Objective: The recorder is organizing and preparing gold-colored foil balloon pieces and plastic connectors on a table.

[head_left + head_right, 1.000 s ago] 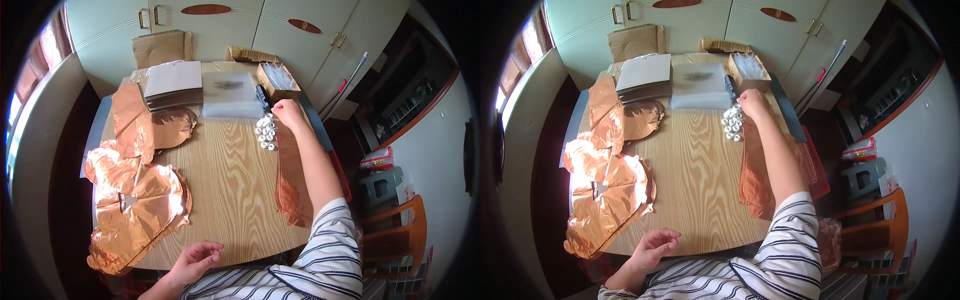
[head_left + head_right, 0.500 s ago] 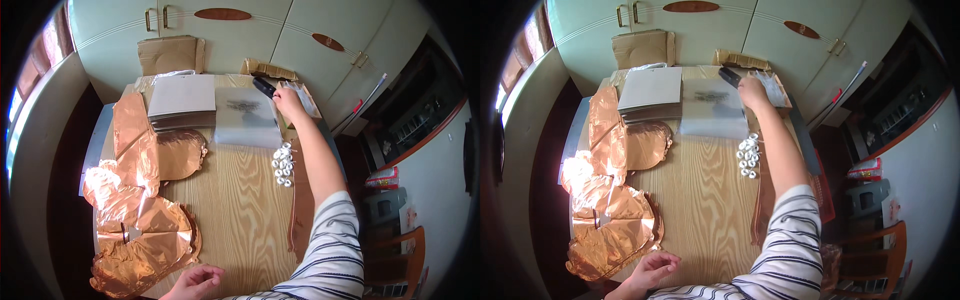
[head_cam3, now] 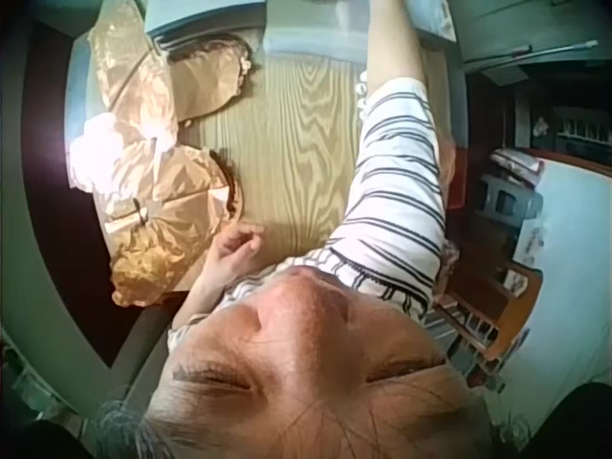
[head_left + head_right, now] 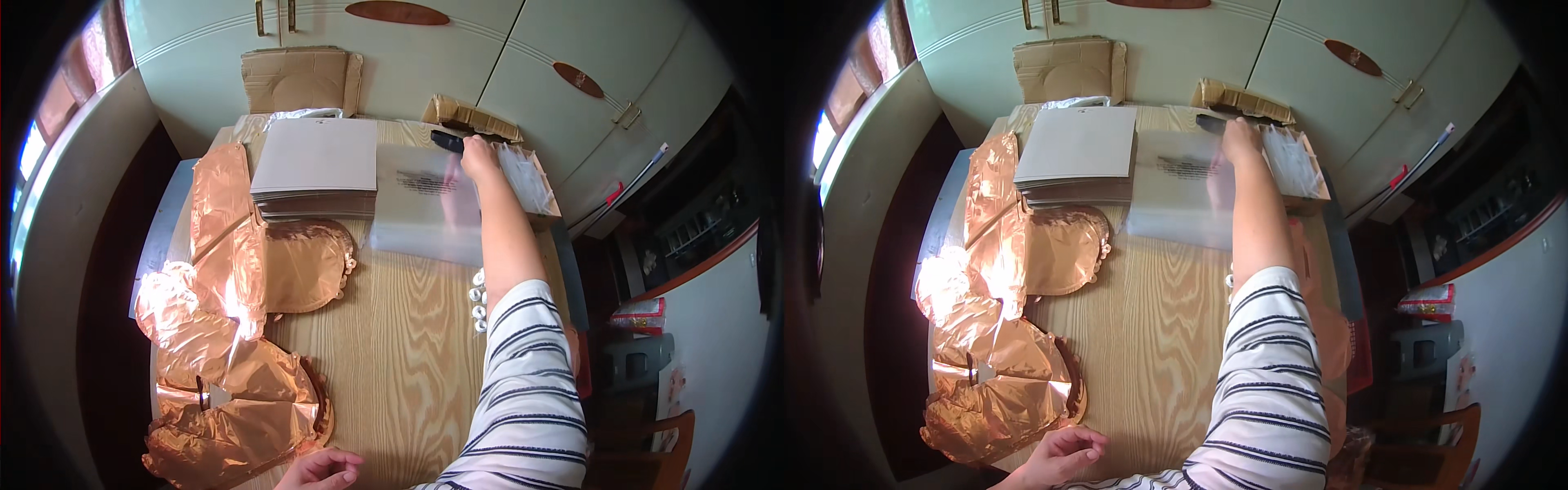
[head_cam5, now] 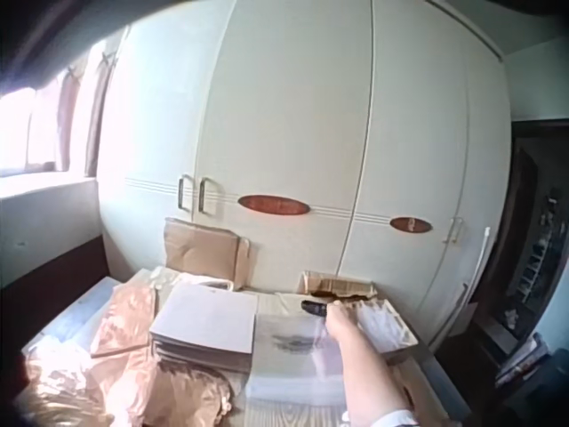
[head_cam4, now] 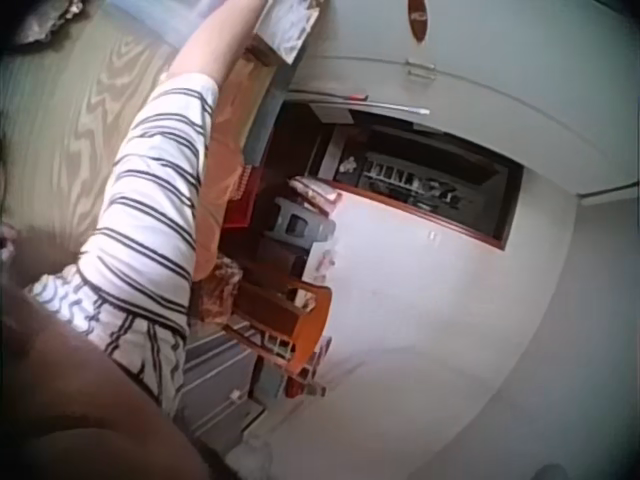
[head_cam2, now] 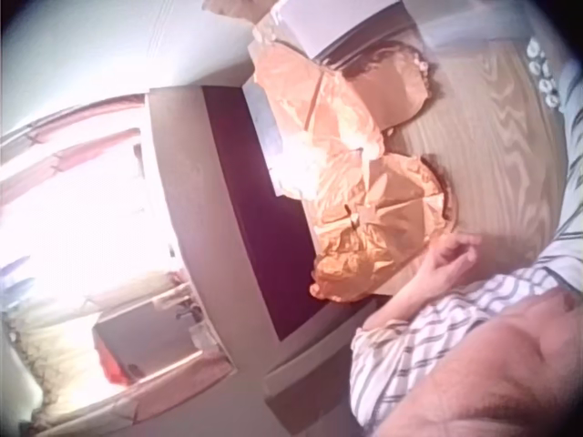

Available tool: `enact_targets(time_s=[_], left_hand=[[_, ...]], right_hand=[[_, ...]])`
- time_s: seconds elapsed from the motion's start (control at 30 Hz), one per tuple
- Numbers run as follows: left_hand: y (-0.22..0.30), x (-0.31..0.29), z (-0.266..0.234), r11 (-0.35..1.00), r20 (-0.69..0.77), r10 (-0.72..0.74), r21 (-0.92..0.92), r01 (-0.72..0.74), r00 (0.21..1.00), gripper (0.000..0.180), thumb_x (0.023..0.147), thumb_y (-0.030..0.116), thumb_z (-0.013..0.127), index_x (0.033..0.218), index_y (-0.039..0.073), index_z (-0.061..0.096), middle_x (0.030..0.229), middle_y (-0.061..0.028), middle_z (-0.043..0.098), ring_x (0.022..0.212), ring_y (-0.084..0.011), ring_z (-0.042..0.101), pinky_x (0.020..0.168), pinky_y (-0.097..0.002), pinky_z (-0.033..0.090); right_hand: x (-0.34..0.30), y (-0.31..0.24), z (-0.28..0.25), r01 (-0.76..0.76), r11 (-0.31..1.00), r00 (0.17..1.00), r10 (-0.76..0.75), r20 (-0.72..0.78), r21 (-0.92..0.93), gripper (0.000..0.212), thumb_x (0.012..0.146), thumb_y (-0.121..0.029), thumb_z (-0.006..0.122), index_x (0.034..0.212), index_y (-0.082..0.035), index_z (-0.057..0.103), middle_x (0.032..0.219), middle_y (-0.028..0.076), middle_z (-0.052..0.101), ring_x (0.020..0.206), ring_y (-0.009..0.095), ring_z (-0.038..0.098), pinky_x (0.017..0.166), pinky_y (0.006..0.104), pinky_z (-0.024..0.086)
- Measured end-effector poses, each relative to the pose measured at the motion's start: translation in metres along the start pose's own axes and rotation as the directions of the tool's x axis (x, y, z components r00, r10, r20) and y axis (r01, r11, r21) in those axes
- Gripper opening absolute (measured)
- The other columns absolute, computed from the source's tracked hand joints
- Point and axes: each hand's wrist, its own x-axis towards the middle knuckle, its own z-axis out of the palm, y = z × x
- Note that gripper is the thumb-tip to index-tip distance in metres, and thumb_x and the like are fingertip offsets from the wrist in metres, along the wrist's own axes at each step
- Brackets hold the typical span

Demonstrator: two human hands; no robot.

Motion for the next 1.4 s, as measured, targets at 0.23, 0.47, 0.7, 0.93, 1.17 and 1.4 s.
enact_targets(time_s=[0.23, 0.47, 0.7, 0.93, 1.17, 1.4], left_hand=[[0.005, -0.012, 0.0, 1.0, 0.126, -0.008, 0.015, 0.006, 0.992, 0.023, 0.095, 0.0, 0.059, 0.117, -0.001, 0.061, 0.098, -0.0007, 0.061, 0.089, -0.0062, 0.055, 0.079, -0.0213, 0.044], [-0.013, -0.05, -0.008, 0.981, 0.119, 0.007, 0.194, -0.03, 0.993, 0.024, 0.096, 0.012, 0.062, 0.119, 0.003, 0.062, 0.087, 0.004, 0.057, 0.071, -0.0007, 0.047, 0.061, -0.0175, 0.04], [-0.03, -0.094, -0.019, 0.789, 0.239, 0.239, 0.518, -0.331, 0.941, 0.011, 0.095, 0.012, 0.063, 0.101, 0.003, 0.067, 0.085, 0.0012, 0.064, 0.072, -0.0048, 0.052, 0.062, -0.0213, 0.043], [-0.083, -0.136, -0.048, 0.555, 0.254, 0.118, 0.785, -0.276, 0.96, 0.01, 0.087, 0.011, 0.067, 0.09, 0.001, 0.07, 0.083, -0.0112, 0.066, 0.077, -0.0214, 0.065, 0.069, -0.0324, 0.051], [-0.194, -0.111, -0.131, 0.53, 0.017, -0.064, 0.848, 0.019, 0.998, 0.029, 0.09, 0.026, 0.065, 0.104, 0.001, 0.069, 0.092, -0.0151, 0.07, 0.086, -0.0211, 0.066, 0.077, -0.0339, 0.052], [-0.232, -0.083, -0.128, 0.327, 0.242, -0.293, 0.934, -0.141, 0.925, 0.029, 0.088, 0.031, 0.068, 0.096, 0.003, 0.072, 0.091, -0.0137, 0.071, 0.086, -0.0195, 0.066, 0.077, -0.0354, 0.052]], right_hand=[[-0.06, 0.011, -0.05, 0.124, 0.988, 0.991, -0.119, -0.057, 0.097, 0.02, 0.087, -0.008, 0.056, 0.103, -0.005, 0.069, 0.11, 0.016, 0.064, 0.104, 0.035, 0.062, 0.089, 0.0432, 0.05], [-0.262, -0.033, -0.171, 0.314, 0.846, 0.93, -0.366, 0.039, 0.431, 0.019, 0.088, -0.016, 0.063, 0.098, -0.001, 0.068, 0.093, 0.017, 0.066, 0.087, 0.034, 0.065, 0.077, 0.0395, 0.051], [-0.488, -0.068, -0.243, 0.201, 0.683, 0.768, -0.555, 0.321, 0.702, 0.016, 0.089, -0.015, 0.063, 0.087, 0.0, 0.067, 0.081, 0.015, 0.064, 0.075, 0.032, 0.064, 0.067, 0.0388, 0.05], [-0.665, -0.109, -0.174, -0.15, 0.568, 0.579, -0.613, 0.538, 0.809, 0.021, 0.087, -0.021, 0.064, 0.09, -0.002, 0.07, 0.084, 0.015, 0.067, 0.082, 0.03, 0.066, 0.075, 0.0369, 0.052], [-0.732, -0.118, -0.013, -0.3, 0.578, 0.722, -0.382, 0.576, 0.759, 0.027, 0.088, -0.027, 0.066, 0.104, -0.006, 0.07, 0.091, 0.012, 0.072, 0.083, 0.023, 0.068, 0.075, 0.0354, 0.053], [-0.723, -0.154, 0.002, -0.417, 0.618, 0.303, -0.597, 0.743, 0.667, 0.037, 0.087, -0.036, 0.068, 0.104, -0.003, 0.071, 0.091, 0.006, 0.072, 0.083, 0.013, 0.063, 0.076, 0.0304, 0.051]])
